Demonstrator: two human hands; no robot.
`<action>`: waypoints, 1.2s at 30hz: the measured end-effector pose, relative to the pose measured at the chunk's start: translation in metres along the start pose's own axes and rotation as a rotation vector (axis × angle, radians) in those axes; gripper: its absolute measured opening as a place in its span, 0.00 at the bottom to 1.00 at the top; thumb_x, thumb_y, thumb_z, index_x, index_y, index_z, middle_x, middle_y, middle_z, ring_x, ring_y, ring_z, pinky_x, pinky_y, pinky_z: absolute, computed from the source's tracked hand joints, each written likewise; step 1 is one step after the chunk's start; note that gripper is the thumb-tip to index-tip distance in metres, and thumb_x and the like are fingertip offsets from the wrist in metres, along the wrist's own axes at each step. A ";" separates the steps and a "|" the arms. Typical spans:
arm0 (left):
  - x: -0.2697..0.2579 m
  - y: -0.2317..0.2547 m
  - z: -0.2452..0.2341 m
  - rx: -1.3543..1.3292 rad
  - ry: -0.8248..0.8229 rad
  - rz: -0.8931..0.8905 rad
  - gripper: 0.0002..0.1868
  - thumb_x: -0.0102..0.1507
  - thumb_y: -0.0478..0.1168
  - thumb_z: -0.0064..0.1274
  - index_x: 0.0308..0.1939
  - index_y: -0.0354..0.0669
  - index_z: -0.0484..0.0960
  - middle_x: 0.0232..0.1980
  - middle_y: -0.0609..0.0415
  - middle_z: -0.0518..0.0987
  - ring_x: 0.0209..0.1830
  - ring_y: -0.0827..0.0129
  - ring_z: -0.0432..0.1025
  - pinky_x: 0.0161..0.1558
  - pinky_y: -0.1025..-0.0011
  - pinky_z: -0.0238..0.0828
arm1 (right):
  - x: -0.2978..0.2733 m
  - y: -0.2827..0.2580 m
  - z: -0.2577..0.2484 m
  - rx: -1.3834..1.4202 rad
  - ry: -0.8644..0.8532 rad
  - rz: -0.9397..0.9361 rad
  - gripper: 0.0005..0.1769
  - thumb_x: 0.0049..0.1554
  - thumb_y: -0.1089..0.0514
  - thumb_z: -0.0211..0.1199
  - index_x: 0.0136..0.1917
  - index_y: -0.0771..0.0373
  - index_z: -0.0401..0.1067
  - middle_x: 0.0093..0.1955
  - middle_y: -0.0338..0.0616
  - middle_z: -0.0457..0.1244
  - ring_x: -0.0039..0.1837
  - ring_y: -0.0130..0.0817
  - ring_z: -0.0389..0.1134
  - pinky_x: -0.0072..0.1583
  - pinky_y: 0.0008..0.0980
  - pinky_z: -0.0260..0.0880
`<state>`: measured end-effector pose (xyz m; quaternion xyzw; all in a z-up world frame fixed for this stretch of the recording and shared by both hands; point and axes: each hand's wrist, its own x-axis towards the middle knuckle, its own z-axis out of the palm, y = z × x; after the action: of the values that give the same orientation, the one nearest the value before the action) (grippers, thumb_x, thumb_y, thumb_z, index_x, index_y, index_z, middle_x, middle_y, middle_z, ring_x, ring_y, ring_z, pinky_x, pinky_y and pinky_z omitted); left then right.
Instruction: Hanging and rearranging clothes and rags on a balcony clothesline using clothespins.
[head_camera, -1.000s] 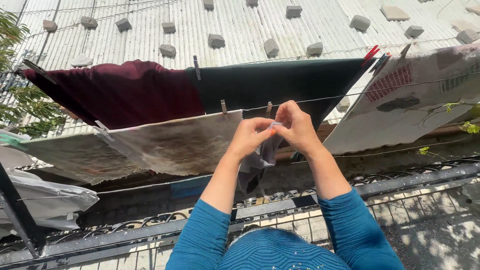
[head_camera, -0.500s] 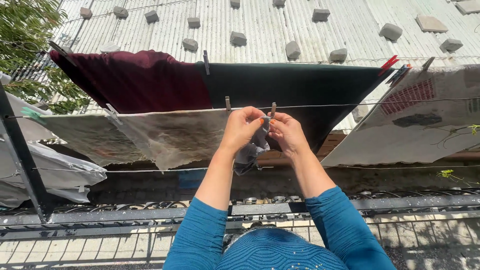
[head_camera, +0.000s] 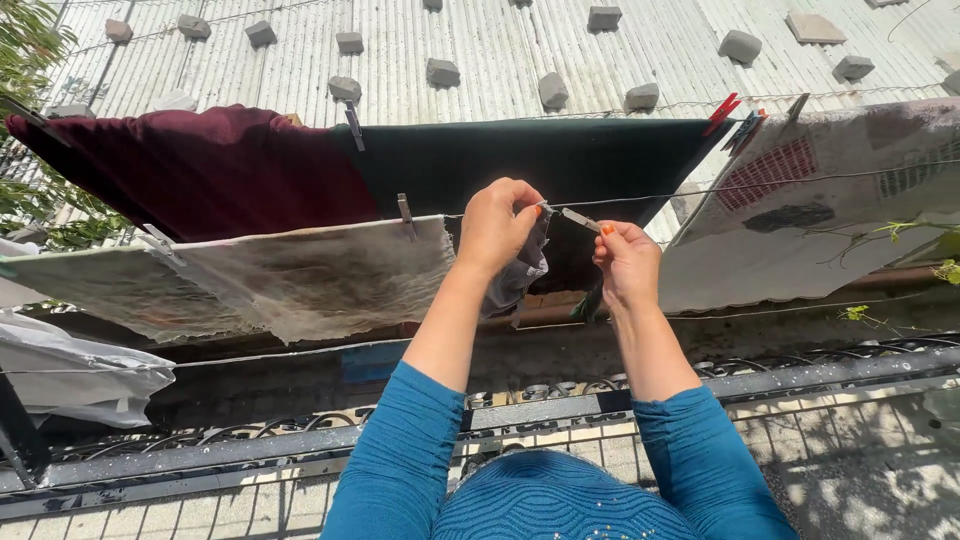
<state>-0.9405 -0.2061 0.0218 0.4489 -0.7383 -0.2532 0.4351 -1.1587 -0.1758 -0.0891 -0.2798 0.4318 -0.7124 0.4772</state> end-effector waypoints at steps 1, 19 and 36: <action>0.004 0.003 0.007 -0.006 -0.010 0.001 0.04 0.57 0.38 0.60 0.35 0.45 0.87 0.37 0.55 0.82 0.32 0.63 0.75 0.37 0.65 0.71 | -0.004 -0.013 -0.005 -0.002 0.012 -0.002 0.05 0.62 0.63 0.64 0.50 0.68 0.74 0.39 0.40 0.66 0.37 0.21 0.64 0.43 0.21 0.66; 0.030 0.002 0.089 0.201 -0.150 -0.029 0.01 0.56 0.39 0.61 0.32 0.51 0.87 0.35 0.56 0.82 0.42 0.59 0.77 0.43 0.60 0.73 | 0.001 -0.119 0.030 -1.315 -0.386 -0.943 0.04 0.57 0.69 0.66 0.46 0.65 0.75 0.44 0.49 0.65 0.46 0.50 0.69 0.47 0.43 0.69; -0.050 -0.027 0.059 0.003 -0.065 -0.110 0.21 0.53 0.37 0.56 0.51 0.52 0.83 0.46 0.55 0.76 0.39 0.63 0.75 0.43 0.65 0.71 | 0.010 -0.080 0.009 -1.446 -0.492 -0.622 0.04 0.54 0.67 0.67 0.44 0.62 0.79 0.45 0.47 0.67 0.47 0.48 0.70 0.49 0.42 0.70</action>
<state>-0.9691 -0.1756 -0.0482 0.4809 -0.7267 -0.2902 0.3956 -1.1909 -0.1747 -0.0144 -0.7729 0.5697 -0.2764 0.0411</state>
